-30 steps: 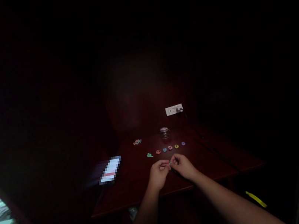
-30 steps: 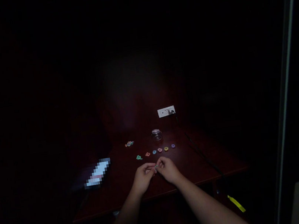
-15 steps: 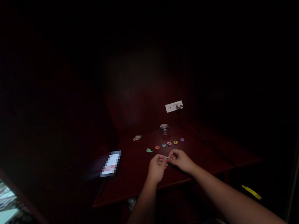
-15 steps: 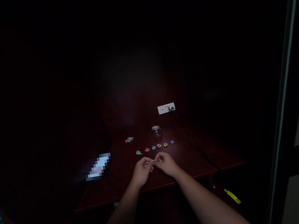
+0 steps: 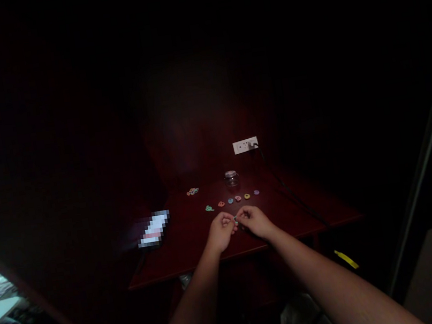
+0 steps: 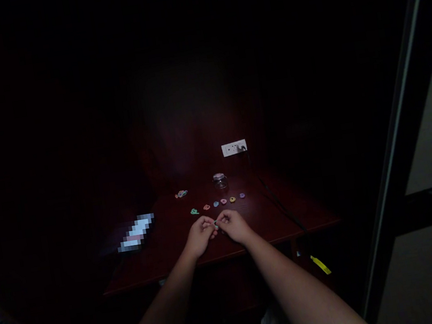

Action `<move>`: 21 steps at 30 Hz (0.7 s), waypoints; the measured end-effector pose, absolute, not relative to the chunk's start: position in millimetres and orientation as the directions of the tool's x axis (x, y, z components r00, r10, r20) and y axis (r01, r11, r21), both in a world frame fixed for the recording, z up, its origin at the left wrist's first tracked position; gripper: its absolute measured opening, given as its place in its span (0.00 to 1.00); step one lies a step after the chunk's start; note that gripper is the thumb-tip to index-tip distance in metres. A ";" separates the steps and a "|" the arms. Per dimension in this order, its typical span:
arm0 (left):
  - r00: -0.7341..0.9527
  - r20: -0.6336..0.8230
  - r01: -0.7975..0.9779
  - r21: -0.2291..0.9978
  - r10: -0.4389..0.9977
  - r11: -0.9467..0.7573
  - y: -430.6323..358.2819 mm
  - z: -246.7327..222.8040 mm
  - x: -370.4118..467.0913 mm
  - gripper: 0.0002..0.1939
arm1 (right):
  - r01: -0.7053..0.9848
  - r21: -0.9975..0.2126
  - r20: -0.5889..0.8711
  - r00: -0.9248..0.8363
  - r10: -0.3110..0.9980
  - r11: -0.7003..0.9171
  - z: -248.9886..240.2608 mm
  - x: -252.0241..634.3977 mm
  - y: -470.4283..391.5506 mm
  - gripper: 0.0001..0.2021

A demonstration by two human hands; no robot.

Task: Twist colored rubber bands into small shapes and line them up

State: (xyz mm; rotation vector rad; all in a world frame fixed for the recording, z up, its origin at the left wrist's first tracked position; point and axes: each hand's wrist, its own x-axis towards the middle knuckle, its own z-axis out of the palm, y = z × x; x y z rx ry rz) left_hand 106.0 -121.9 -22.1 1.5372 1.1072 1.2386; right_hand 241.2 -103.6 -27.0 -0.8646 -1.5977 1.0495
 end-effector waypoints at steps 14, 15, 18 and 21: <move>0.114 0.223 0.138 0.961 0.968 -0.238 -119.7 -23.6 105.2 0.05 | 0.048 -0.931 0.341 -0.246 0.907 0.363 -30.1 242.9 -99.7 0.04; 0.113 0.219 0.136 0.963 0.969 -0.233 -119.7 -23.8 105.1 0.05 | 0.039 -0.932 0.340 -0.249 0.907 0.360 -30.1 242.9 -100.1 0.04; 0.138 0.222 0.156 0.958 0.965 -0.242 -119.7 -24.7 104.3 0.07 | 0.008 -0.937 0.335 -0.249 0.909 0.348 -30.8 243.0 -99.9 0.03; 0.153 0.227 0.175 0.952 0.962 -0.252 -119.8 -24.4 104.1 0.08 | -0.027 -0.950 0.308 -0.235 0.922 0.311 -31.8 242.8 -97.7 0.03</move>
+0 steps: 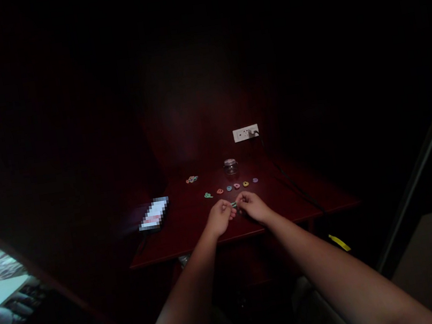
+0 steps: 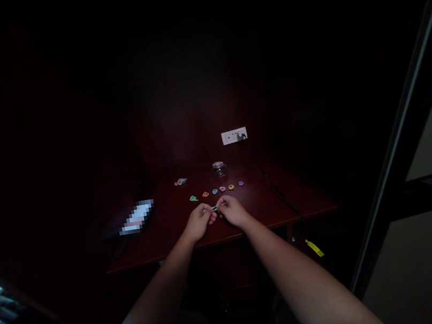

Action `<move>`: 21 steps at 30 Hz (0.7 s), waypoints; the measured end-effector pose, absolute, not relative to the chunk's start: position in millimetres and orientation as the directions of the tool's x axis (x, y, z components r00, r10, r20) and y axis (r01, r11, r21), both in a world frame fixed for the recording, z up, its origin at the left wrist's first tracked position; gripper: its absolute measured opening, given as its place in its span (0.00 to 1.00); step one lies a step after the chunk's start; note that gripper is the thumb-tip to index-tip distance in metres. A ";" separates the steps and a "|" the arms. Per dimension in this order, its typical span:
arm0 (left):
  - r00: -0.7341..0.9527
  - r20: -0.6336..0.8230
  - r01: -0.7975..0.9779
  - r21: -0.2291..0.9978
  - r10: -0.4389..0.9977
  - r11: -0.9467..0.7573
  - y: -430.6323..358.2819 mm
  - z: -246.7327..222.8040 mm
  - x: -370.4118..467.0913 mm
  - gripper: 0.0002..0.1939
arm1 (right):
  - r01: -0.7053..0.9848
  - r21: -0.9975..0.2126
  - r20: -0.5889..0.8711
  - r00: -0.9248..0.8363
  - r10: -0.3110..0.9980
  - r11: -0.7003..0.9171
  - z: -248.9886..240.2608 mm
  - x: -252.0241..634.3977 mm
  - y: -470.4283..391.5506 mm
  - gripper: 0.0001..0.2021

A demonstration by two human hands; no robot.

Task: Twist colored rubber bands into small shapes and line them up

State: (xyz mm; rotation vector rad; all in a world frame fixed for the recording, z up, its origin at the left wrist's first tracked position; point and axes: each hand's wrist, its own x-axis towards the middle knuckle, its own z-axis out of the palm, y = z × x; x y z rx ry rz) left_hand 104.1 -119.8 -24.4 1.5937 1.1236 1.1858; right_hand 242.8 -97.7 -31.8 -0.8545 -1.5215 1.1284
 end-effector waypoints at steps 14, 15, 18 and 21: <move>0.181 0.282 0.164 0.936 0.942 -0.312 -116.3 -28.0 102.7 0.11 | 0.151 -0.906 0.363 -0.198 0.910 0.395 -25.1 243.0 -104.2 0.11; 0.182 0.285 0.173 0.933 0.941 -0.316 -116.4 -28.3 102.5 0.11 | 0.141 -0.911 0.356 -0.203 0.912 0.387 -25.1 242.9 -104.3 0.10; 0.193 0.288 0.195 0.926 0.938 -0.325 -117.0 -28.7 102.1 0.10 | 0.111 -0.922 0.338 -0.234 0.911 0.371 -24.9 243.4 -104.6 0.09; 0.198 0.289 0.202 0.923 0.937 -0.328 -117.5 -28.8 101.9 0.10 | 0.102 -0.915 0.357 -0.243 0.902 0.389 -24.9 244.2 -105.0 0.08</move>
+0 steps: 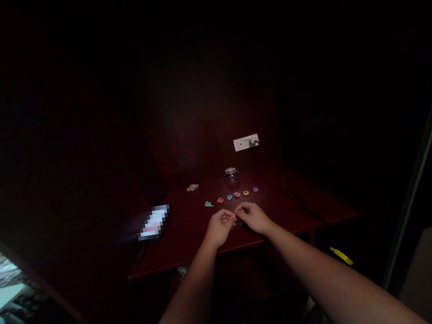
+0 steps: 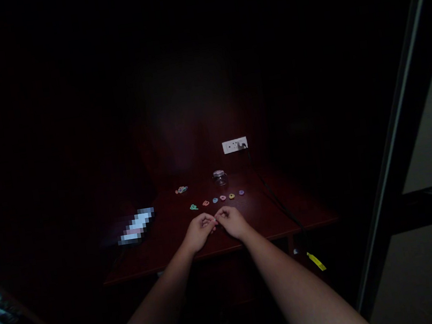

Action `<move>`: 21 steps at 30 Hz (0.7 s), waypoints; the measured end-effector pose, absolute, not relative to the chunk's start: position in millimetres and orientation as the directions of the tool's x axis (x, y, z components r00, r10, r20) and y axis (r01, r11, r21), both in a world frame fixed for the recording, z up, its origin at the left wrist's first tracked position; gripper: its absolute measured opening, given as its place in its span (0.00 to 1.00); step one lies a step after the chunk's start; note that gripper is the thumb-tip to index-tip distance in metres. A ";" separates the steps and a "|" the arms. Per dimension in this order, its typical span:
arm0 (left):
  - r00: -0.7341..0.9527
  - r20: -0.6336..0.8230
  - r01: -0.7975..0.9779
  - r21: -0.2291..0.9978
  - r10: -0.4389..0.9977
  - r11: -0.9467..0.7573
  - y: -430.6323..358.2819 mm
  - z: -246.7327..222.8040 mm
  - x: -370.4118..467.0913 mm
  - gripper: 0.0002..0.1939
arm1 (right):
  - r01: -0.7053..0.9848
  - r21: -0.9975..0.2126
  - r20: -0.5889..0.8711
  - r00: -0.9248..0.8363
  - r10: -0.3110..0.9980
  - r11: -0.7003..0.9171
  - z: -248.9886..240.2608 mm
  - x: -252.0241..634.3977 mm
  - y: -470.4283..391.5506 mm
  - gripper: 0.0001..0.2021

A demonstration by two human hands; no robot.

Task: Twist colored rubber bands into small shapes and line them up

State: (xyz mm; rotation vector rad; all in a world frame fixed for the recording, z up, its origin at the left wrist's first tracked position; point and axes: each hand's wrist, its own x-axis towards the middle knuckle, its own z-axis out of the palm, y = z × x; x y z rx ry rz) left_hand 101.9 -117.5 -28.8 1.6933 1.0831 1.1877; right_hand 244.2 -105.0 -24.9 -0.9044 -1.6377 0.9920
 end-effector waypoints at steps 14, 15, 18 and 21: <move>0.183 0.276 0.199 0.930 0.944 -0.310 -117.7 -27.4 103.9 0.09 | 0.002 -0.926 0.367 -0.221 0.904 0.377 -26.6 247.0 -104.3 0.07; 0.193 0.283 0.204 0.925 0.940 -0.320 -118.4 -26.7 103.9 0.09 | -0.010 -0.930 0.360 -0.208 0.909 0.367 -26.3 247.2 -104.4 0.08; 0.203 0.303 0.218 0.913 0.931 -0.344 -120.6 -24.7 103.9 0.09 | -0.045 -0.945 0.327 -0.171 0.929 0.324 -25.5 247.1 -105.3 0.09; 0.197 0.315 0.230 0.906 0.929 -0.356 -121.6 -24.0 103.6 0.10 | -0.088 -0.951 0.310 -0.195 0.931 0.298 -24.7 246.4 -106.7 0.09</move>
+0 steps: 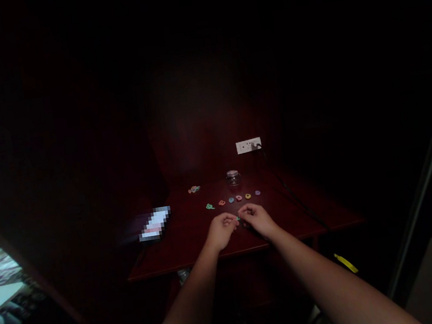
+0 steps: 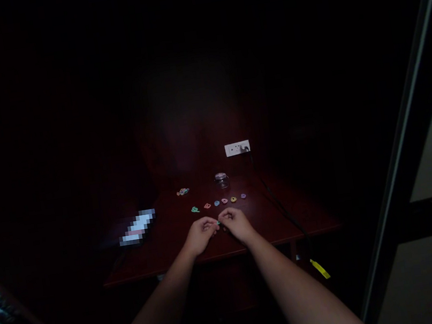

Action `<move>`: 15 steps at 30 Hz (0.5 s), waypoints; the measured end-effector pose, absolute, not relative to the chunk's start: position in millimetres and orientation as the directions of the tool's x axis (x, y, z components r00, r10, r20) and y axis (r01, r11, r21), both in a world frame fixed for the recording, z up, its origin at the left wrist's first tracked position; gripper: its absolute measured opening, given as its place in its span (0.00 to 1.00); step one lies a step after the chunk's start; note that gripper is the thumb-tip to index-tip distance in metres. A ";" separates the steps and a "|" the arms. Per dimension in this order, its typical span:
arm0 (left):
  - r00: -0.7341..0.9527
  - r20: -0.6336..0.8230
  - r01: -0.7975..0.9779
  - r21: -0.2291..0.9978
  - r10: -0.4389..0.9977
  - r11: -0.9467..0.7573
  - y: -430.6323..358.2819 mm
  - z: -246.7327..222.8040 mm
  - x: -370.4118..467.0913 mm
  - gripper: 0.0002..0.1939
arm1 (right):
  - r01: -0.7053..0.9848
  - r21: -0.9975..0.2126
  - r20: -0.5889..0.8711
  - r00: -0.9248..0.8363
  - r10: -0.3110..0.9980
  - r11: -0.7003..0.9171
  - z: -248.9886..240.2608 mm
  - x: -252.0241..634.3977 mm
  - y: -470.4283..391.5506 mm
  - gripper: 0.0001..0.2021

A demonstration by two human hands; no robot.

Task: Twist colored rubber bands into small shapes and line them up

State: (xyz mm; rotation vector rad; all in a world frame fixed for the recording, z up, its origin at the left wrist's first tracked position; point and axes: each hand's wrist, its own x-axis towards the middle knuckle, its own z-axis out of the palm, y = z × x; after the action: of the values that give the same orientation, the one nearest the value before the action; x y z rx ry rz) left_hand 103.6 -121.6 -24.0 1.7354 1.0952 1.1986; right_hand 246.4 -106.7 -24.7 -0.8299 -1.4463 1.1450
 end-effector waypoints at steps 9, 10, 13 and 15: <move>0.198 0.309 0.254 0.900 0.930 -0.353 -120.5 -27.8 102.5 0.12 | 0.017 -0.937 0.335 -0.249 0.909 0.350 -24.9 246.6 -108.0 0.10; 0.199 0.305 0.254 0.902 0.931 -0.349 -120.2 -28.4 102.5 0.13 | 0.034 -0.935 0.335 -0.249 0.909 0.354 -24.8 246.8 -108.1 0.10; 0.201 0.297 0.248 0.906 0.933 -0.342 -119.5 -29.3 102.8 0.13 | 0.086 -0.927 0.335 -0.251 0.908 0.366 -24.3 247.5 -108.6 0.11; 0.200 0.291 0.246 0.909 0.935 -0.336 -119.4 -29.1 103.3 0.14 | 0.114 -0.922 0.333 -0.254 0.908 0.370 -24.3 247.7 -108.7 0.11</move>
State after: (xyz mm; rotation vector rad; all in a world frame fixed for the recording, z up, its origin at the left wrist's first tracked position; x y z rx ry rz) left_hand 103.3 -119.4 -29.1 1.7311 1.1157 1.1710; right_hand 247.7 -108.7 -24.3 -0.9238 -1.6469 1.0116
